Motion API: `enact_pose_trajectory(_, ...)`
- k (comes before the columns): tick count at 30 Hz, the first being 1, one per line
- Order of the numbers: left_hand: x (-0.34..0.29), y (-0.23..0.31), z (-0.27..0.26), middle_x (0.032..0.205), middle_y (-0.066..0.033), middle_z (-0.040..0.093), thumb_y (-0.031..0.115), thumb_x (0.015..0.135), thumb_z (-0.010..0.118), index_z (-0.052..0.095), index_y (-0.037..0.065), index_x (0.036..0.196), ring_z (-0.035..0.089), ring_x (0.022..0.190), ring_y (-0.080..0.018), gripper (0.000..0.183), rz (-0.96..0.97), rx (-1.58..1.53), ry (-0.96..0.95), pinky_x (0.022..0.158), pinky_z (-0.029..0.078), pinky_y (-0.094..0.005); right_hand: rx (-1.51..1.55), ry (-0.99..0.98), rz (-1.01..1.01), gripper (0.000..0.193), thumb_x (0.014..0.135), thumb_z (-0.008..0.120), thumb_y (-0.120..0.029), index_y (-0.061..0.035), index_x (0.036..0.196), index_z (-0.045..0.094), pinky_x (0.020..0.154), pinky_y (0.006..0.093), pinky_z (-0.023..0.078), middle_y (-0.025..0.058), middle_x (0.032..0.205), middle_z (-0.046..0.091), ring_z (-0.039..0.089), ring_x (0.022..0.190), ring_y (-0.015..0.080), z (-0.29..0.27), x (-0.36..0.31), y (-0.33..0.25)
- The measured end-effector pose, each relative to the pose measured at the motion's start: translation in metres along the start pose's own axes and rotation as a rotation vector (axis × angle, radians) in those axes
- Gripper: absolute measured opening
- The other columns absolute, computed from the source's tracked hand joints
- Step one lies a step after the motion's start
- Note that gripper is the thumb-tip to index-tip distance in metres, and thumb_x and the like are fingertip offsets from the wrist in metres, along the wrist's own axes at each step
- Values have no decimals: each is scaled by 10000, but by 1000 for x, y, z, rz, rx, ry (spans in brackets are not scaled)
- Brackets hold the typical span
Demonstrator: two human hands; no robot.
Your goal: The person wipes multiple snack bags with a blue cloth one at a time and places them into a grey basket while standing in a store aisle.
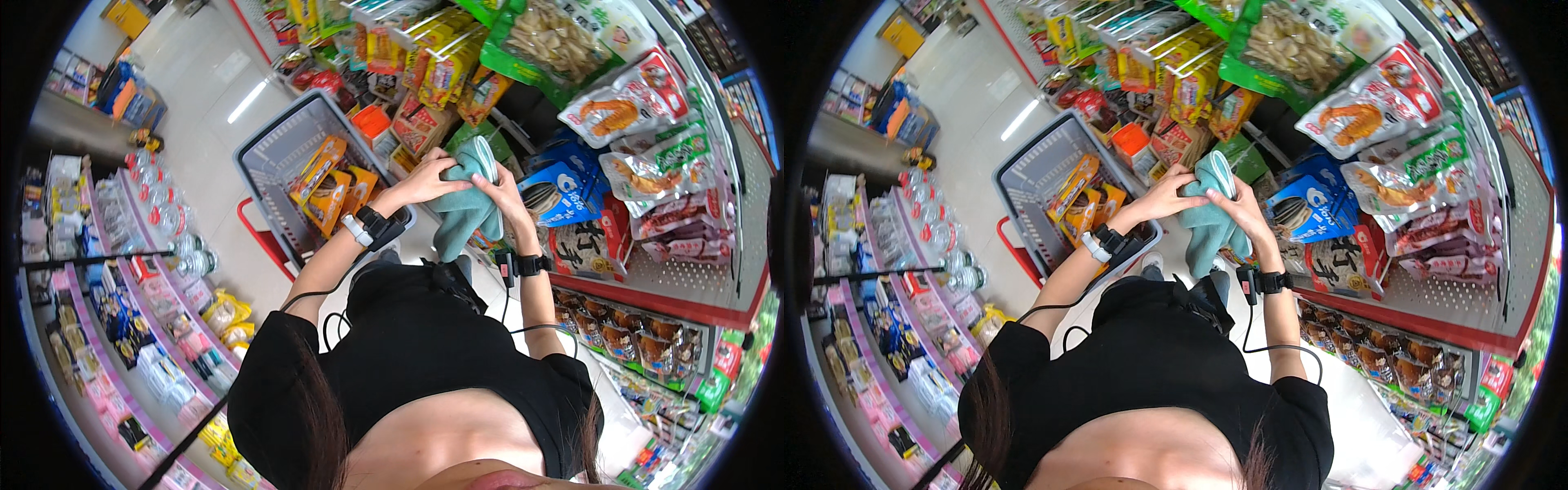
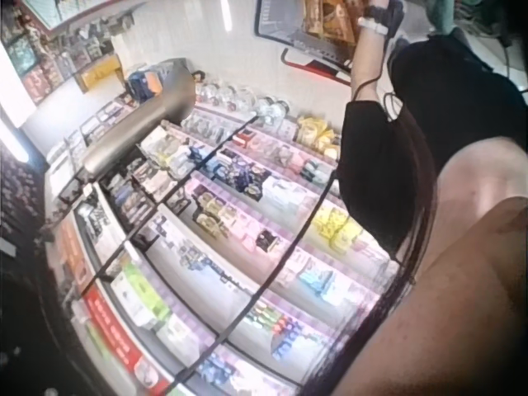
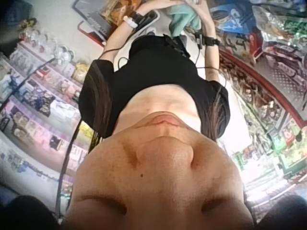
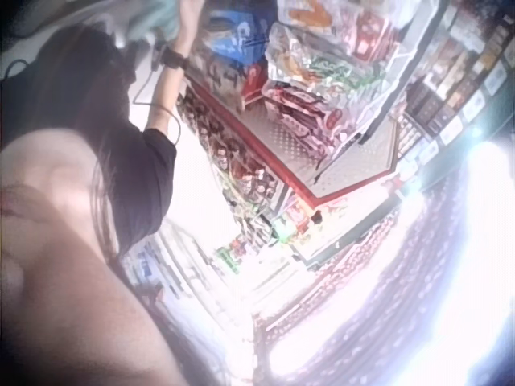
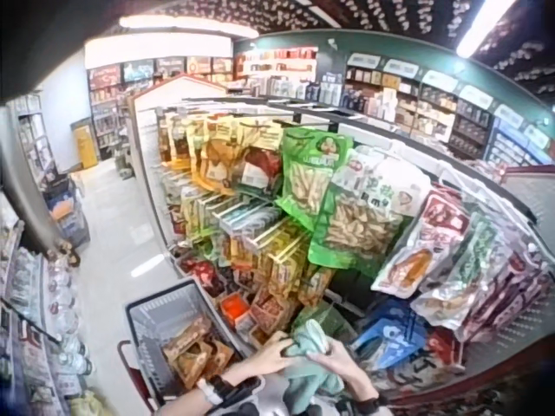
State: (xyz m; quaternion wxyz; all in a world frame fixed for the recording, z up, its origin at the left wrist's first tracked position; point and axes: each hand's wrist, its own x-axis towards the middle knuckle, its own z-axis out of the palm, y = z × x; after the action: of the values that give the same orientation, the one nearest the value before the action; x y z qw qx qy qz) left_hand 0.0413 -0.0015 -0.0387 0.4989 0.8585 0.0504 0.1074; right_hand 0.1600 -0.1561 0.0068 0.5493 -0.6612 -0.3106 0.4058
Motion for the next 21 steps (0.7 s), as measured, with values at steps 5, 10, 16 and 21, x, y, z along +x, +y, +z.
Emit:
enact_pose_trajectory(5, -33, 8, -25, 1324, -180, 340, 229, 789, 652, 323, 4, 1294, 317, 1254, -248, 644, -67, -342, -82, 1029, 273, -357, -81, -225, -99, 564, 666, 785, -137, 14, 1140, 519, 840, 260, 424, 43, 1032, 587, 514, 934, 96, 26, 10, -12)
enact_pose_trajectory(10, -54, -9, -36, 1199, -132, 478, 214, 751, 687, 345, -15, 1267, 468, 1079, -200, 660, 4, -472, 0, 948, 358, -314, -292, -417, -194, 596, 651, 787, -142, -2, 1156, 502, 888, 287, 399, 71, 1045, 586, 513, 981, 129, 48, 23, -36)
enact_pose_trajectory(16, -62, 7, -77, 874, -24, 622, 182, 758, 709, 580, -31, 1004, 545, 818, -76, 350, -225, -471, 85, 755, 456, -252, -428, -349, -301, 586, 645, 781, -187, 10, 1117, 493, 818, 306, 441, 145, 960, 606, 578, 927, 183, 45, 45, -24)
enact_pose_trajectory(21, -74, -27, -92, 910, -43, 598, 225, 808, 653, 588, 5, 1000, 558, 854, -119, 300, -247, -482, 173, 771, 445, -257, -650, -459, -42, 327, 742, 712, -235, 51, 824, 575, 603, 319, 445, 128, 677, 572, 528, 625, 143, 34, 46, -6)
